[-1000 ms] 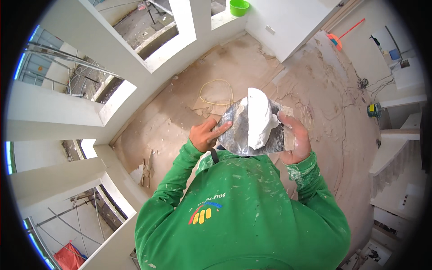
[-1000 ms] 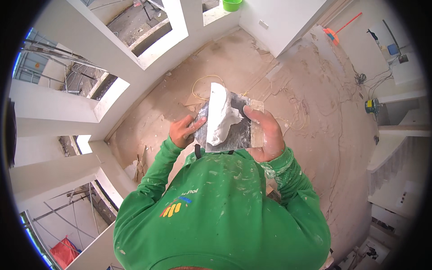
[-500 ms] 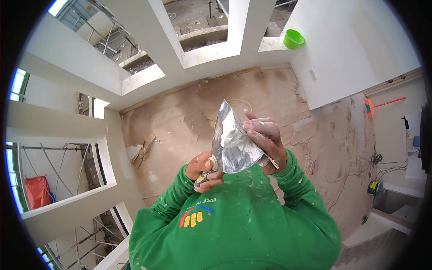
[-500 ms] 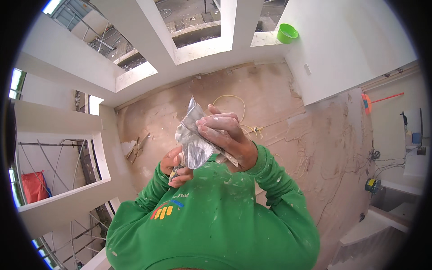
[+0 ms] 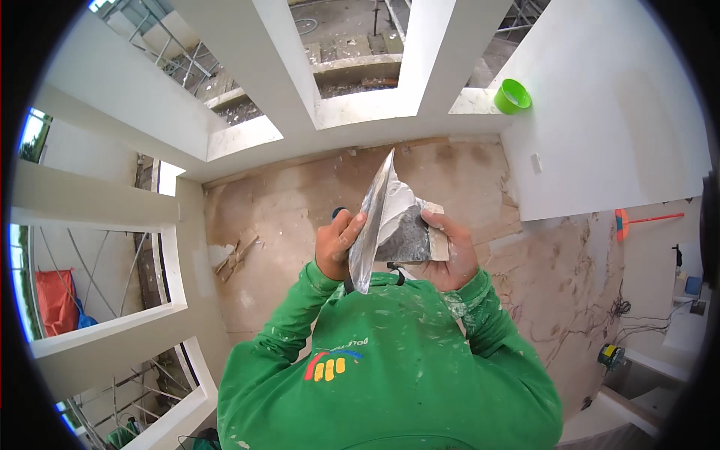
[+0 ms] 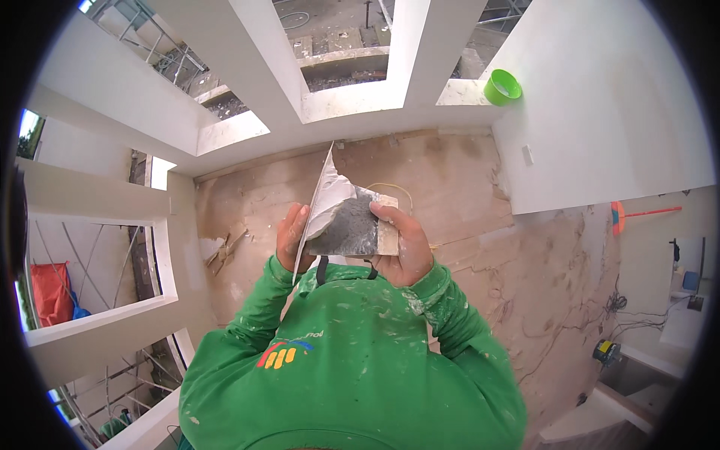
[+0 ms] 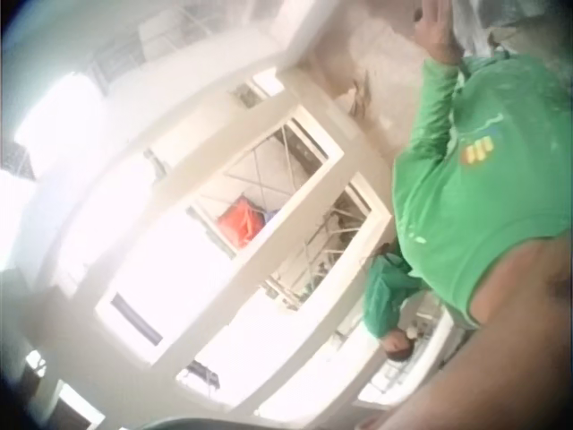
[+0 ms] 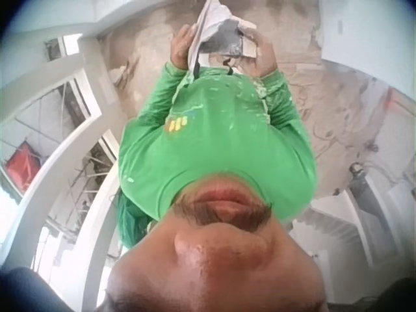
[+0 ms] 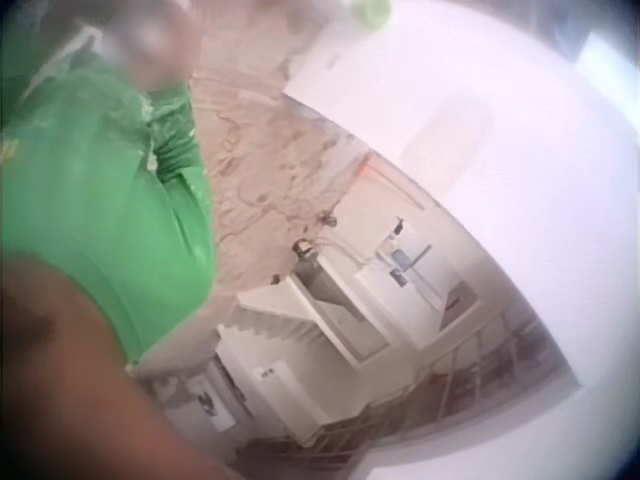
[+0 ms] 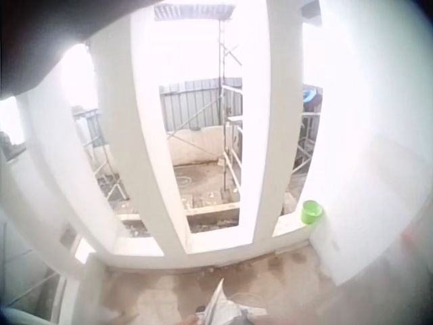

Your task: The person applies white plaster to a wall and ceiling using a trowel and a smaller scraper. They scoop the material from a board, spread it onto the surfaces, and smooth the edges. The person works on a scaffold in a room under construction.

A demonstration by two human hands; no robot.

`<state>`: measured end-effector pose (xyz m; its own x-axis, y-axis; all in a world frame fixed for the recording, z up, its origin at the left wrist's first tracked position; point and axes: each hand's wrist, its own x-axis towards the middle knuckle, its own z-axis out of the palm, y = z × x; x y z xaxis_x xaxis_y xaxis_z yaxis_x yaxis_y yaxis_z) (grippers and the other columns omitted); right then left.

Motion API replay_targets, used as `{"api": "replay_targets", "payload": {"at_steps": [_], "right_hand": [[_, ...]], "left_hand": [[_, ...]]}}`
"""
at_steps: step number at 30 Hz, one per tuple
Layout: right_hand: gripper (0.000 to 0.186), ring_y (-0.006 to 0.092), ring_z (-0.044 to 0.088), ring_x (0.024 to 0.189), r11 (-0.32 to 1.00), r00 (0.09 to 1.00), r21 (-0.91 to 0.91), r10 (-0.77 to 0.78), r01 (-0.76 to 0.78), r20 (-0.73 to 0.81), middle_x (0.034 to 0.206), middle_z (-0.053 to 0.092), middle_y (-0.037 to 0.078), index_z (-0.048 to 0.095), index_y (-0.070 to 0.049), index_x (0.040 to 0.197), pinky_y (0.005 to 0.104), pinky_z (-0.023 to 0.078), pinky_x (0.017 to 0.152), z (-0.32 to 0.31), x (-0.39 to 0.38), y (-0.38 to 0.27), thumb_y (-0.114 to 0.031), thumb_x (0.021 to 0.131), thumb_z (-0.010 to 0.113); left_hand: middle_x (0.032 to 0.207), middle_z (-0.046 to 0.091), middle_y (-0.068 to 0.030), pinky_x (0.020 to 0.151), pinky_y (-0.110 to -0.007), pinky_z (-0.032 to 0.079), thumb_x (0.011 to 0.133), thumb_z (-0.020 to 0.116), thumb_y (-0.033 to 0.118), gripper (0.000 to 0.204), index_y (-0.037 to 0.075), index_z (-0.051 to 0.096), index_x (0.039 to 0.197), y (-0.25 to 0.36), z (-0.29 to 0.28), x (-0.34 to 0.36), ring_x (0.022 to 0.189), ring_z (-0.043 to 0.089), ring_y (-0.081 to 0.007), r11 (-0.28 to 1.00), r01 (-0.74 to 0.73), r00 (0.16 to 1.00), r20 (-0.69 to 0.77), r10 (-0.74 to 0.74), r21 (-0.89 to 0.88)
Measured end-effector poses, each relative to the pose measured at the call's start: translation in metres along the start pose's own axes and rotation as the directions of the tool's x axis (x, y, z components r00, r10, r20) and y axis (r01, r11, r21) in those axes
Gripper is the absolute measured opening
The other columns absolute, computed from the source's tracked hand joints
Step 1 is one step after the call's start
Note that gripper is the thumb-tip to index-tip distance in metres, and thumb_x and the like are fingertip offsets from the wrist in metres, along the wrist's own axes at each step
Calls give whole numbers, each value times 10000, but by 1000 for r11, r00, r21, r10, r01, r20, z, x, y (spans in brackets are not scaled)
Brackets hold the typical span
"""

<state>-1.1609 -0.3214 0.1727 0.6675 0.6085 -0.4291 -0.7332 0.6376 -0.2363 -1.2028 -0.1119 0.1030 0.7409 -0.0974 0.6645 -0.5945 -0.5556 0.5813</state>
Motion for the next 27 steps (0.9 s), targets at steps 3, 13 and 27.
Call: {"api": "replay_targets", "payload": {"at_steps": [3, 13, 27], "right_hand": [[284, 230, 636, 973, 995, 996, -50, 88, -88, 4, 1080, 624, 139, 519, 28, 1130, 373, 523, 865, 27, 35, -11, -151, 910, 504], [348, 257, 506, 1190, 680, 729, -267, -656, 683, 195, 1265, 528, 127, 450, 2, 1263, 441, 460, 954, 117, 165, -62, -189, 972, 444], [530, 306, 477, 1151, -721, 698, -453, 60, 524, 713, 1259, 503, 110, 500, -37, 1300, 542, 300, 1079, 114, 285, -194, -113, 790, 622]], "left_hand": [[756, 487, -80, 436, -326, 378, 599, 680, -31, 817, 207, 459, 1349, -50, 2, 8, 537, 496, -253, 990, -136, 990, -23, 136, 22], [725, 485, -108, 389, -277, 397, 945, 526, 241, 270, -5, 476, 1042, -179, -59, 36, 531, 508, -171, -69, 729, 579, 666, -470, -681], [726, 418, -74, 319, -204, 350, 958, 497, 221, 480, 35, 290, 1349, -256, -76, 208, 537, 448, -129, -466, 629, 714, 700, 28, -623]]}}
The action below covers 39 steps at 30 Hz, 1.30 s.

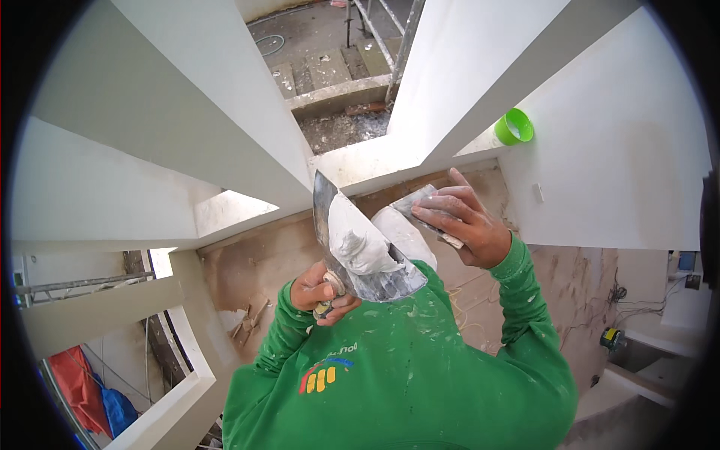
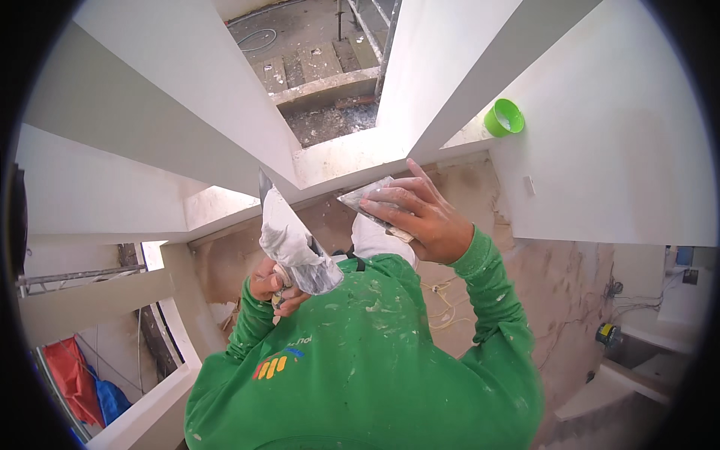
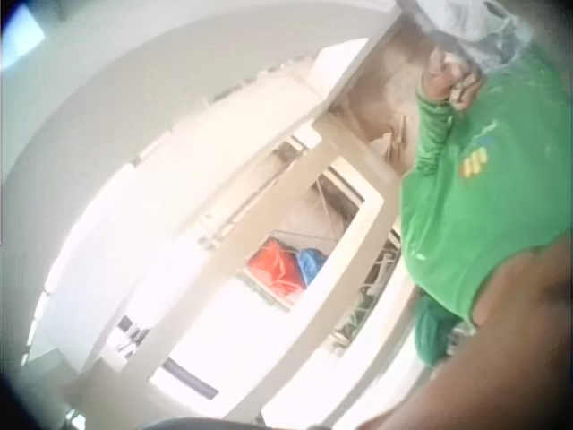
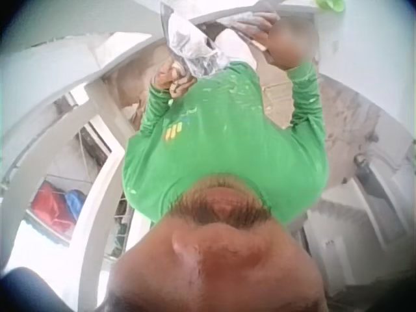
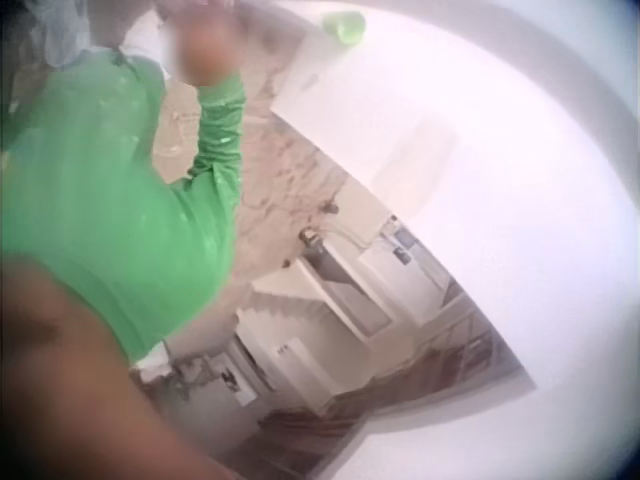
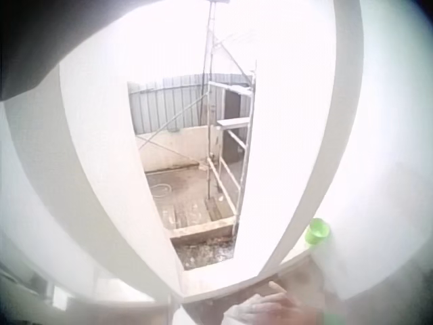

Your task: The person applies white plaster to a wall and ceiling using a trowel and a smaller scraper. They scoop the material from a board, spread it onto the surfaces, and smooth the edges. The person works on a scaffold in a room under construction.

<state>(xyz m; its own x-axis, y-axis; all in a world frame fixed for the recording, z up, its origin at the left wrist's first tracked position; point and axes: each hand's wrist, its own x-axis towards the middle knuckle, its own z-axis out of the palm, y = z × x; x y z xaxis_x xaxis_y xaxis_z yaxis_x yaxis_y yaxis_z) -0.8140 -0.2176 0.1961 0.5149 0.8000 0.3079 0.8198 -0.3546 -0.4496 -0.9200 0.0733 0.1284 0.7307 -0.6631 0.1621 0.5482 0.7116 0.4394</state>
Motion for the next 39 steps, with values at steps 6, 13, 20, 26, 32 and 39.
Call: {"api": "replay_targets", "payload": {"at_steps": [6, 13, 20, 26, 32, 39], "right_hand": [[485, 330, 473, 1161, 923, 766, 343, 91, 176, -636, 1253, 461, 180, 436, -9, 1333, 505, 386, 1023, -13, 41, 80, -294, 942, 479], [542, 266, 499, 1072, 947, 994, 305, -90, 106, -68, 1190, 521, 124, 494, -22, 1279, 443, 375, 1034, -26, 76, 198, -15, 759, 647], [393, 20, 447, 531, -413, 852, 911, 478, 4, 213, 713, 484, -24, 485, -75, 975, 156, 366, 390, -59, 104, 262, -466, 956, 461], [461, 76, 512, 740, -249, 862, 912, 319, -326, 395, 870, 556, -7, 548, -38, 977, 227, 456, 686, -25, 98, 244, -490, 892, 587], [550, 53, 405, 614, 533, 790, 841, 476, 92, -388, 650, 414, -37, 389, -103, 808, 212, 322, 510, -102, 32, 282, -457, 700, 796], [427, 108, 346, 457, 944, 220, -54, -131, 324, -967, 572, 406, -11, 368, -118, 851, 280, 334, 711, -138, 45, 284, -429, 834, 660]], "left_hand": [[711, 414, -41, 347, -215, 351, 952, 516, 277, 512, 22, 305, 1344, 34, -52, 96, 494, 453, -114, 962, -5, 1000, 8, 3, 272], [731, 515, -108, 356, -248, 355, 923, 544, 185, 520, -81, 333, 1316, 60, -61, 178, 432, 448, -114, 952, -166, 978, -79, 192, 257], [770, 532, -85, 463, -266, 410, 907, 591, 194, 406, -51, 460, 1203, 89, -69, 206, 530, 482, -123, 849, 83, 962, -263, 67, 521], [728, 520, -64, 470, -257, 380, 915, 569, 157, 332, -44, 466, 1159, 84, -85, 264, 538, 470, -109, 789, 247, 967, -195, -163, 563], [713, 517, -98, 408, -263, 372, 898, 585, 194, 424, -18, 433, 1233, 109, -80, 237, 461, 454, -128, 796, -61, 916, -284, 284, 602], [755, 438, -78, 375, -249, 393, 942, 522, 209, 366, 34, 376, 1229, 121, -95, 254, 463, 438, -131, 706, -75, 708, -462, 535, 704]]}}
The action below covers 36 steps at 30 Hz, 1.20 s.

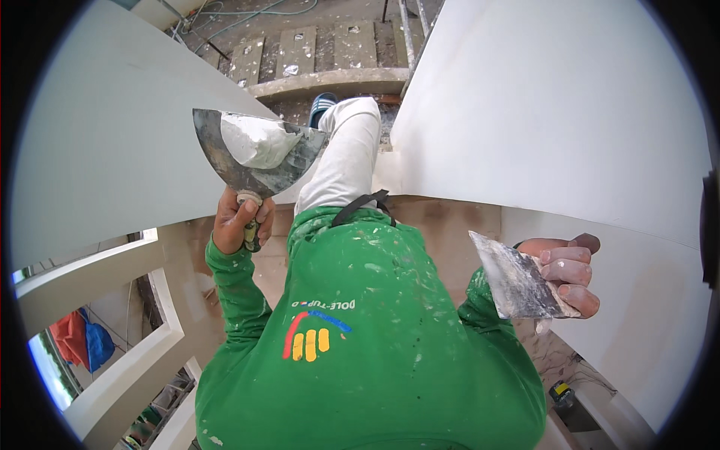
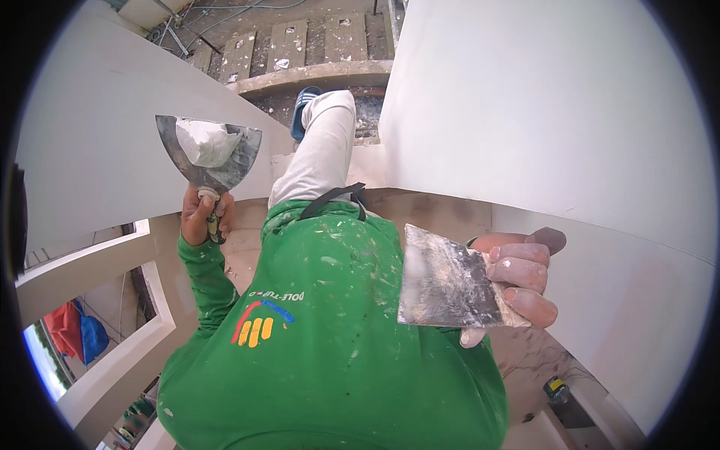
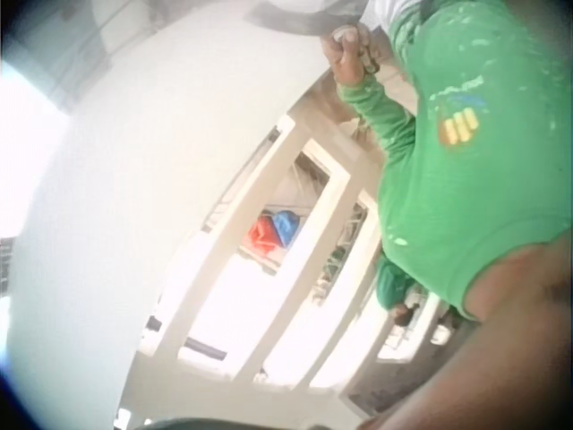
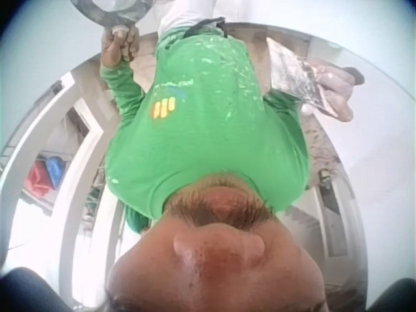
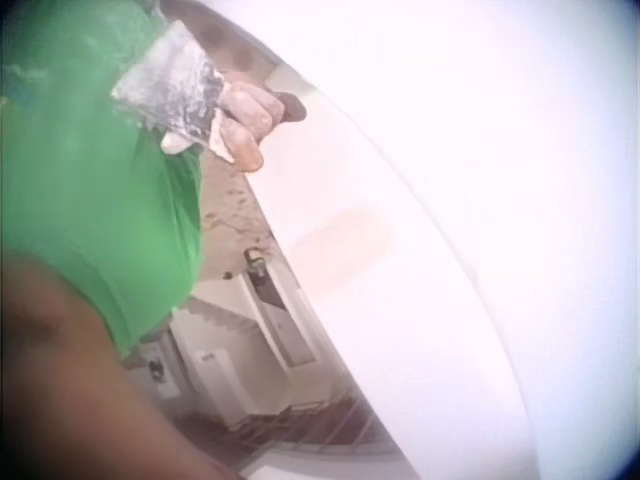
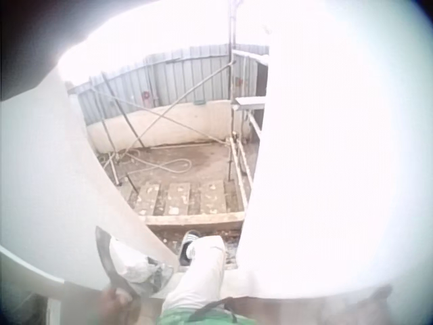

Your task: The person applies white plaster to a wall and ceiling using a trowel and a smaller scraper. They scoop the material from a board, spread it onto the surfaces, and smooth the edges. The person works on a scaffold in a room under construction.

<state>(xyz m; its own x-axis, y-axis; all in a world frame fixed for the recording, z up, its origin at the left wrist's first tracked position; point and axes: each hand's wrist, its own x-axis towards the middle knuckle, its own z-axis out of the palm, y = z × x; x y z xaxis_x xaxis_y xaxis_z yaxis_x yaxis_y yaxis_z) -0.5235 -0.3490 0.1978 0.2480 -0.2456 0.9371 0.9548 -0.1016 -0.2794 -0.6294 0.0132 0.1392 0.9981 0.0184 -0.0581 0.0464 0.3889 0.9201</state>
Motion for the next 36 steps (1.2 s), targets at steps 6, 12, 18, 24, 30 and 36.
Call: {"api": "replay_targets", "payload": {"at_steps": [6, 12, 18, 24, 30, 36], "right_hand": [[419, 109, 358, 455, 998, 1000, -57, -15, 15, -1, 557, 400, -15, 374, -118, 851, 278, 322, 729, 9, -5, 34, -445, 850, 637], [417, 111, 360, 457, 993, 999, -116, 33, -29, 26, 547, 395, -17, 377, -118, 839, 278, 323, 711, 13, -23, 41, -447, 853, 633], [417, 112, 362, 460, 979, 998, -197, 60, -57, 9, 536, 391, -19, 380, -117, 827, 279, 324, 693, 9, -34, 41, -450, 857, 629], [417, 113, 365, 462, 933, 1000, -358, 29, -28, -2, 526, 386, -21, 383, -116, 815, 279, 325, 674, 11, -27, 29, -452, 860, 626], [418, 114, 367, 465, 879, 1000, -476, 20, -7, 22, 515, 382, -23, 385, -116, 803, 279, 325, 656, 23, -23, 27, -455, 863, 622], [419, 116, 369, 468, 793, 998, -608, 2, 38, 64, 505, 377, -25, 388, -115, 791, 280, 326, 638, 38, -21, 24, -457, 867, 618]], "left_hand": [[750, 426, -63, 379, -241, 411, 960, 491, 204, 295, 52, 389, 1192, -11, 15, 48, 494, 459, -120, 999, 36, 999, 26, -36, -31], [734, 404, -55, 347, -232, 409, 976, 453, 217, 219, 37, 375, 1075, -11, 17, 106, 449, 444, -109, 996, 47, 998, 56, -43, -77], [761, 425, -56, 371, -230, 411, 985, 455, 217, 170, 80, 359, 1019, -24, 8, 151, 494, 468, -107, 988, 115, 983, 153, -99, -99], [764, 437, -48, 376, -239, 408, 983, 462, 209, 157, 73, 390, 1011, -6, -3, 185, 524, 485, -112, 981, 167, 961, 240, -139, -100], [770, 393, -54, 331, -217, 394, 997, 408, 203, 134, 71, 394, 1015, 12, -48, 218, 477, 426, -96, 996, 15, 992, 129, -3, -91], [759, 414, -51, 369, -238, 410, 995, 427, 211, 192, 63, 365, 890, 17, -67, 273, 489, 446, -108, 991, 17, 989, 148, 3, -134]]}}
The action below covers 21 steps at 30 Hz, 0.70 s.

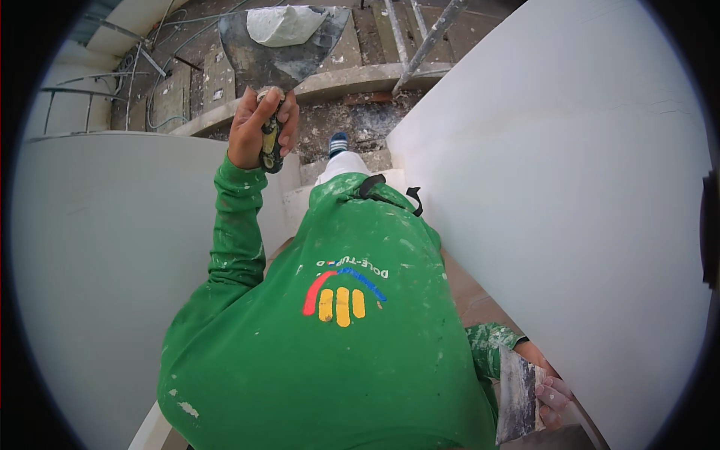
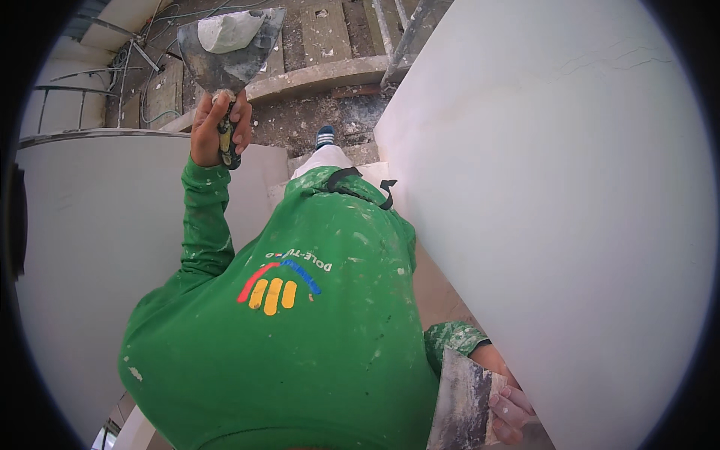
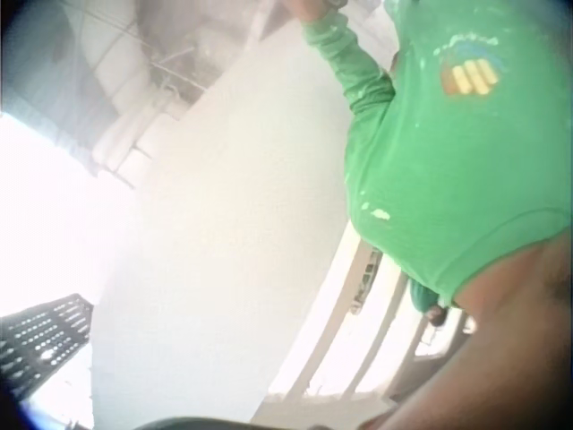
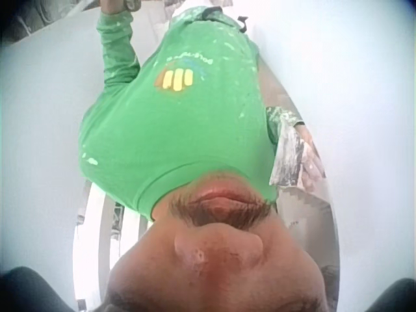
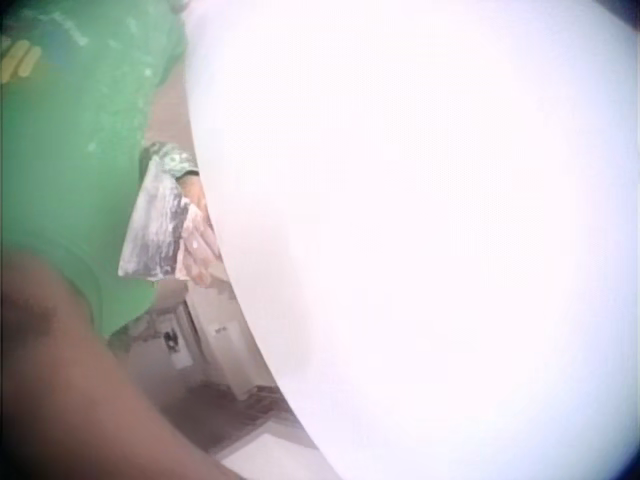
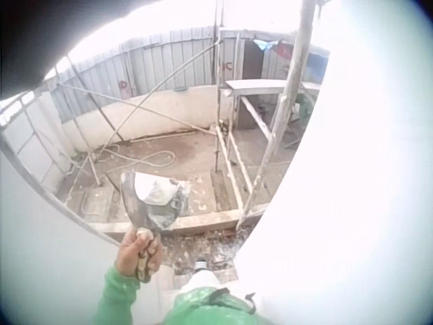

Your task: The person applies white plaster to a wall and ceiling using a trowel and a smaller scraper. They scoop the material from a board, spread it onto the surfaces, and smooth the edges. The person works on a scaffold in a room under construction.

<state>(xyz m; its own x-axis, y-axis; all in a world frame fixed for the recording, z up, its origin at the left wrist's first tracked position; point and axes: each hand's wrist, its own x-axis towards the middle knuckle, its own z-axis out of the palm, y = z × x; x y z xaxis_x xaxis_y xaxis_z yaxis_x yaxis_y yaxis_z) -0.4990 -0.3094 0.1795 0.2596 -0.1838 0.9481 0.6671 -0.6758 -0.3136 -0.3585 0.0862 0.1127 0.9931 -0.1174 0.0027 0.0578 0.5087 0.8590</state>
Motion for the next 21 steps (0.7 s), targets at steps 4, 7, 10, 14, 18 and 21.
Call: {"api": "replay_targets", "payload": {"at_steps": [4, 7, 10, 14, 18, 21], "right_hand": [[420, 116, 370, 469, 996, 1000, -87, -6, 9, 31, 498, 374, -26, 390, -115, 783, 280, 327, 625, 21, 4, -7, -459, 869, 616], [422, 117, 372, 471, 990, 999, -140, 2, 3, 41, 493, 372, -27, 391, -115, 777, 280, 327, 616, 32, 18, -3, -460, 871, 614], [423, 118, 373, 472, 978, 997, -207, -6, 23, 79, 487, 370, -28, 393, -114, 771, 280, 328, 607, 61, 35, -1, -461, 872, 612], [425, 118, 374, 474, 958, 991, -282, -15, 52, 132, 480, 367, -30, 395, -114, 763, 281, 328, 595, 90, 53, -4, -463, 875, 610], [427, 119, 376, 475, 936, 988, -344, -25, 77, 154, 473, 364, -31, 396, -114, 754, 281, 329, 583, 145, 75, 13, -464, 877, 607], [429, 120, 377, 477, 920, 980, -377, -31, 105, 197, 468, 362, -32, 398, -113, 748, 281, 329, 573, 181, 73, 29, -466, 879, 606]], "left_hand": [[783, 409, -52, 372, -227, 410, 998, 407, 198, 145, 53, 401, 985, -5, -30, 40, 510, 440, -100, 999, 13, 999, 50, -15, 38], [790, 401, -51, 371, -222, 406, 1001, 392, 192, 160, 41, 418, 1047, 8, -38, 74, 509, 428, -95, 996, -4, 999, 53, -1, 90], [789, 403, -52, 375, -222, 407, 1003, 385, 190, 186, 29, 418, 1088, 14, -70, 116, 512, 429, -93, 995, -37, 997, 72, 30, 97], [785, 408, -56, 394, -229, 414, 1001, 393, 188, 214, 12, 412, 1122, 8, -98, 136, 523, 435, -98, 999, 7, 999, 47, -9, 47], [789, 414, -62, 407, -234, 417, 992, 428, 187, 202, 21, 411, 1107, 16, -125, 189, 524, 439, -109, 997, 82, 996, -33, -83, -9], [784, 461, -72, 417, -248, 430, 975, 493, 213, 224, 56, 358, 889, 12, -140, 189, 545, 485, -121, 992, 121, 991, -53, -120, 19]]}}
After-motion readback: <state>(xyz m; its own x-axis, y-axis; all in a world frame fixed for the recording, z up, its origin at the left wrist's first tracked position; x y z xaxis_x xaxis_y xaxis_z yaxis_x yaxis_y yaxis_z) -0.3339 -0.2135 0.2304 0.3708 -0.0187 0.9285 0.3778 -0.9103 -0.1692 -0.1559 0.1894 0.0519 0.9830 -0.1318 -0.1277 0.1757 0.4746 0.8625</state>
